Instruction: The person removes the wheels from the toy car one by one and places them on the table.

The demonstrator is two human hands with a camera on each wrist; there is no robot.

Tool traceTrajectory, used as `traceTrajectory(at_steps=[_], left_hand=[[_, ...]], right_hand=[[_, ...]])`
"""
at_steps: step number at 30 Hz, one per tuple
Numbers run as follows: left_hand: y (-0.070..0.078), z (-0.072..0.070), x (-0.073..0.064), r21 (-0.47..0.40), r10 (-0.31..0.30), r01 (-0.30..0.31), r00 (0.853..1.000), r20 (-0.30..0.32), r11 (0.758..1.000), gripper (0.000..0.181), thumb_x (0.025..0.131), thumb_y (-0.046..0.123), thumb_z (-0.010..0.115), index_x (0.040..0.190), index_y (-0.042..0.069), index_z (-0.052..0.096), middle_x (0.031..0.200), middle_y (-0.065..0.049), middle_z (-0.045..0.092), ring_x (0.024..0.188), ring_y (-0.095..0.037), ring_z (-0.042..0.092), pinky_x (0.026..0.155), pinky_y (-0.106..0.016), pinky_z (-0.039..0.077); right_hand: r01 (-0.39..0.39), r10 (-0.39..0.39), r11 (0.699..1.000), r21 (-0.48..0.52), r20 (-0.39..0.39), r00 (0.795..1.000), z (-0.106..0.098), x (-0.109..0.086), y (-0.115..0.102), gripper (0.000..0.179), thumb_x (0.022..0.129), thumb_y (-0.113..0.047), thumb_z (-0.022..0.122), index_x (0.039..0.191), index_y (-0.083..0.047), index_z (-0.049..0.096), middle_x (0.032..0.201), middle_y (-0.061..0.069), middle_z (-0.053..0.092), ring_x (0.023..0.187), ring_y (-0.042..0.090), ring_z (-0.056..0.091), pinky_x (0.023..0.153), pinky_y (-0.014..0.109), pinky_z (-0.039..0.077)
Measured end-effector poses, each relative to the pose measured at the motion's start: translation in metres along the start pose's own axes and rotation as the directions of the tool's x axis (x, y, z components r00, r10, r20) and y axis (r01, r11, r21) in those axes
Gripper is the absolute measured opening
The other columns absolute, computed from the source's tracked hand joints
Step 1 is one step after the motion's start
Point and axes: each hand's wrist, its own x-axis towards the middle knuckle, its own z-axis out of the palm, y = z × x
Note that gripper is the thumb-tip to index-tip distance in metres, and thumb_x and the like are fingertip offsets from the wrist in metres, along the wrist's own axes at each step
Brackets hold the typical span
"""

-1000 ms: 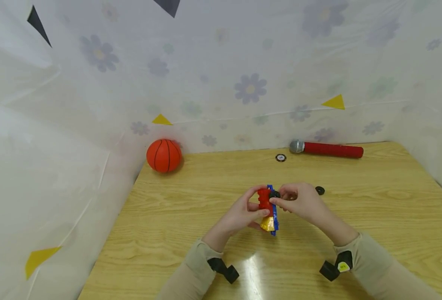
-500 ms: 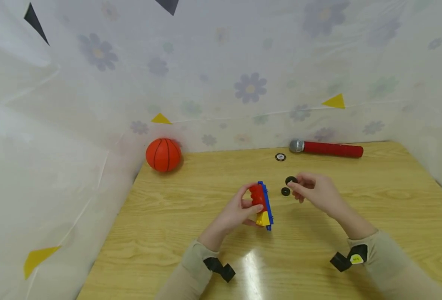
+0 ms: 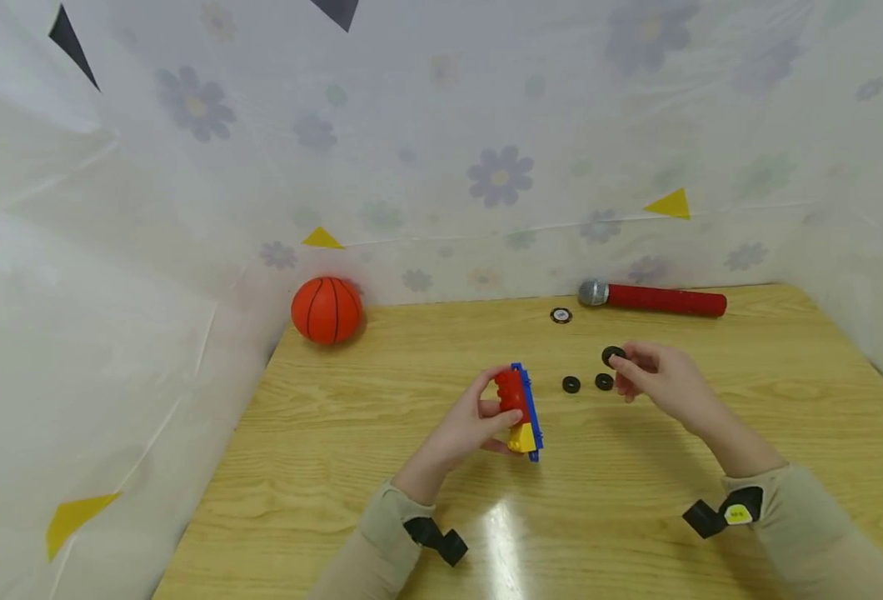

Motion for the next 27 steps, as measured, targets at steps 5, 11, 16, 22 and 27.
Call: traceTrajectory(at_steps=[5, 11, 16, 22, 27], left_hand=[[-0.001, -0.001, 0.000, -0.005, 0.005, -0.005, 1.000, 0.003, 1.000, 0.063, 0.097, 0.007, 0.062, 0.149, 0.031, 0.035, 0.123, -0.020, 0.065, 0.099, -0.028, 0.069, 0.077, -0.056, 0.059], [-0.003, -0.003, 0.000, -0.015, 0.006, -0.006, 1.000, -0.019, 1.000, 0.064, 0.097, 0.007, 0.063, 0.149, 0.031, 0.036, 0.122, -0.020, 0.065, 0.100, -0.029, 0.069, 0.073, -0.051, 0.062], [-0.002, -0.003, -0.001, -0.018, 0.000, 0.000, 1.000, -0.027, 1.000, 0.064, 0.096, 0.007, 0.063, 0.148, 0.034, 0.036, 0.123, -0.020, 0.065, 0.101, -0.029, 0.069, 0.073, -0.050, 0.062], [-0.002, -0.003, -0.001, -0.019, 0.020, -0.021, 1.000, -0.023, 1.000, 0.064, 0.096, 0.006, 0.062, 0.149, 0.032, 0.036, 0.123, -0.021, 0.065, 0.100, -0.029, 0.069, 0.076, -0.054, 0.060], [-0.002, -0.004, -0.003, -0.019, 0.026, -0.026, 0.999, -0.018, 0.999, 0.064, 0.097, 0.008, 0.062, 0.150, 0.031, 0.035, 0.125, -0.023, 0.064, 0.101, -0.029, 0.068, 0.078, -0.056, 0.060]], right_hand=[[-0.017, 0.016, 0.999, 0.050, 0.017, 1.000, -0.003, 0.001, 0.009, 0.035, 0.106, -0.030, 0.046, 0.102, 0.003, 0.057, 0.084, 0.014, 0.066, 0.071, 0.016, 0.067, 0.065, 0.032, 0.060], [-0.042, 0.038, 0.992, 0.119, 0.037, 0.999, -0.008, 0.002, 0.021, 0.038, 0.108, -0.026, 0.039, 0.111, 0.009, 0.053, 0.087, 0.016, 0.065, 0.071, 0.016, 0.067, 0.064, 0.032, 0.060], [-0.068, 0.062, 0.985, 0.158, 0.041, 0.997, -0.014, 0.004, 0.030, 0.040, 0.109, -0.024, 0.035, 0.116, 0.013, 0.049, 0.086, 0.016, 0.064, 0.072, 0.016, 0.067, 0.065, 0.031, 0.061], [-0.105, 0.102, 0.985, 0.138, 0.035, 0.994, -0.021, 0.006, 0.047, 0.043, 0.109, -0.026, 0.037, 0.123, 0.014, 0.047, 0.087, 0.015, 0.062, 0.074, 0.015, 0.068, 0.068, 0.034, 0.062], [-0.114, 0.115, 0.982, 0.150, 0.008, 0.993, -0.026, 0.006, 0.063, 0.041, 0.108, -0.024, 0.040, 0.122, 0.014, 0.047, 0.085, 0.009, 0.064, 0.073, 0.012, 0.068, 0.068, 0.031, 0.061]])
